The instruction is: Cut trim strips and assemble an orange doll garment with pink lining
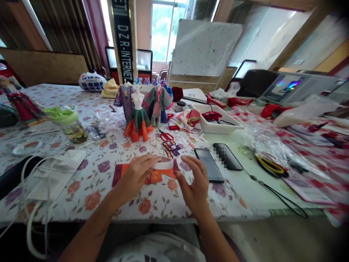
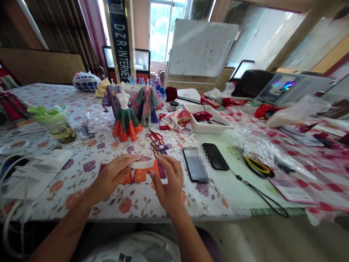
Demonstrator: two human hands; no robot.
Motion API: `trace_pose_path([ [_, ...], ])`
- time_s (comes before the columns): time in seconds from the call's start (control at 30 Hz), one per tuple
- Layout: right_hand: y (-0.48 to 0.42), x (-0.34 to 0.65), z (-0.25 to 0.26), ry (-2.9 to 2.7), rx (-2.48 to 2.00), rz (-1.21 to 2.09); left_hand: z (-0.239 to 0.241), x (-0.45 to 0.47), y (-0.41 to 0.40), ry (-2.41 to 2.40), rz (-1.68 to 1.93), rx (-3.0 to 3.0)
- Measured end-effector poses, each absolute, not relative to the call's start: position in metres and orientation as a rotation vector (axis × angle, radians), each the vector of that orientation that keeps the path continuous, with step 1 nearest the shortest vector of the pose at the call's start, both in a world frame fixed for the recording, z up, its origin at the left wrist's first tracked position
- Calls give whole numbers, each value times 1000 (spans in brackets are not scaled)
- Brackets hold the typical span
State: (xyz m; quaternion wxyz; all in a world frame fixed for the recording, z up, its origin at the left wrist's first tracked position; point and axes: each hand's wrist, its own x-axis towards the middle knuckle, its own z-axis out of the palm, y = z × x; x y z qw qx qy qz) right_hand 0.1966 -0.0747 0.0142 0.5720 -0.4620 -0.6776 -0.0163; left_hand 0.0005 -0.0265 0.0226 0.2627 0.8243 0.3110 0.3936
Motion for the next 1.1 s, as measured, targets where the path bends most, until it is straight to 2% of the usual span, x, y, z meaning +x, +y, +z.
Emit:
trace_pose_path([
  [0.07, -73, 201, 19, -1712, -1101, 159, 27, -4, -24, 720, 1001, 2377],
  [0.2, -67, 200, 16, -1771, -1046, 756, 28, -3, -23, 673, 1073, 2497],
  [0.3, -68, 193, 8, -1659, -998, 935, 20, 1, -28, 824, 1287, 2464],
  [0.43, -70, 177, -1, -1600, -1047, 603, 6, 13, -40, 1043, 1682, 2279],
  [0.53, -69, 166, -6, -1639, -1030, 249, -1, 22, -46, 1082, 1798, 2244],
  [0.63, -67, 161, -11, -1676, -1022, 56, -3, 27, -46, 1098, 1840, 2137],
  [0.83, -69, 163, -10, -1717, -1025, -59, -2, 23, -41, 1039, 1773, 1935],
  [1.1, -75, 164, -10, -1734, -1029, -14, 3, 20, -36, 931, 1611, 1874],
])
